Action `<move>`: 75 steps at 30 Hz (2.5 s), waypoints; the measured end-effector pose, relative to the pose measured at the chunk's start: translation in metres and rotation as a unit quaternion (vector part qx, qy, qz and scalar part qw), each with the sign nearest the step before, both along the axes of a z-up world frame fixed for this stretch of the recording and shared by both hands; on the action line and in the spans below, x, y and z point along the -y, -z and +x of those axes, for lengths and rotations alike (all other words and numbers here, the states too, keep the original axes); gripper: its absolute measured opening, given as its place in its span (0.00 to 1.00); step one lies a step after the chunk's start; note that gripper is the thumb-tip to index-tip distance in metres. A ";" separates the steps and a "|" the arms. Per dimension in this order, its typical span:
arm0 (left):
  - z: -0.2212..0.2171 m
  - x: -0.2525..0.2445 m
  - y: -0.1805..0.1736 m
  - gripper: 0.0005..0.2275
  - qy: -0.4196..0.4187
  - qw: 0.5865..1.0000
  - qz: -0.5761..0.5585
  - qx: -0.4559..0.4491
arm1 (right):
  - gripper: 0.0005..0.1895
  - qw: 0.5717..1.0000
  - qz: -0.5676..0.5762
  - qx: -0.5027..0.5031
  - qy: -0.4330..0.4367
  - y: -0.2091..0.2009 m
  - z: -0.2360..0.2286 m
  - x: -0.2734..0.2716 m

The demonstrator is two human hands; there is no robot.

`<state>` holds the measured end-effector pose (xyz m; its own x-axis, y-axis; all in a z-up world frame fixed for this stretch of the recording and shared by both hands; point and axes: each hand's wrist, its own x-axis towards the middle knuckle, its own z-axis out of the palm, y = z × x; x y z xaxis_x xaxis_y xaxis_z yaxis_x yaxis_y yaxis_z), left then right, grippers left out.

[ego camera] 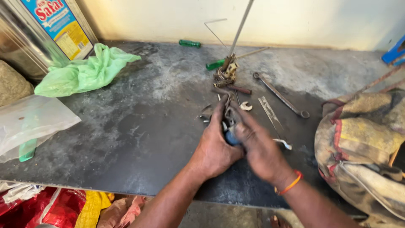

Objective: The person disassembles a mechanical solenoid component on a workbench using wrenches, a screwdriver, and a metal rod. They remove a blue plastic cap, unscrew parts with wrenches, and wipe the components with a cloth.

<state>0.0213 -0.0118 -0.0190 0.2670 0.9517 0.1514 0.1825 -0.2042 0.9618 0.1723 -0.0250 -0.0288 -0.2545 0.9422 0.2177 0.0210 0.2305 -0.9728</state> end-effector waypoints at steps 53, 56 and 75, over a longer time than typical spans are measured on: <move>-0.015 -0.002 0.030 0.18 0.155 0.773 -0.308 0.532 | 0.27 0.963 0.191 0.163 0.094 0.013 0.002 -0.010; -0.015 0.000 0.029 0.18 0.204 0.754 -0.313 0.540 | 0.20 0.966 0.174 0.109 0.156 0.015 0.005 -0.019; -0.047 -0.036 0.012 0.43 -0.115 0.981 -0.045 0.149 | 0.16 0.674 0.242 0.586 0.379 -0.020 0.085 -0.032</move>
<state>-0.0262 0.0245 -0.0310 -0.0007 0.9946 0.1034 -0.0780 -0.1032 0.9916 0.2572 0.0073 -0.0088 -0.0051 0.7887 0.6148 1.0000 0.0065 0.0000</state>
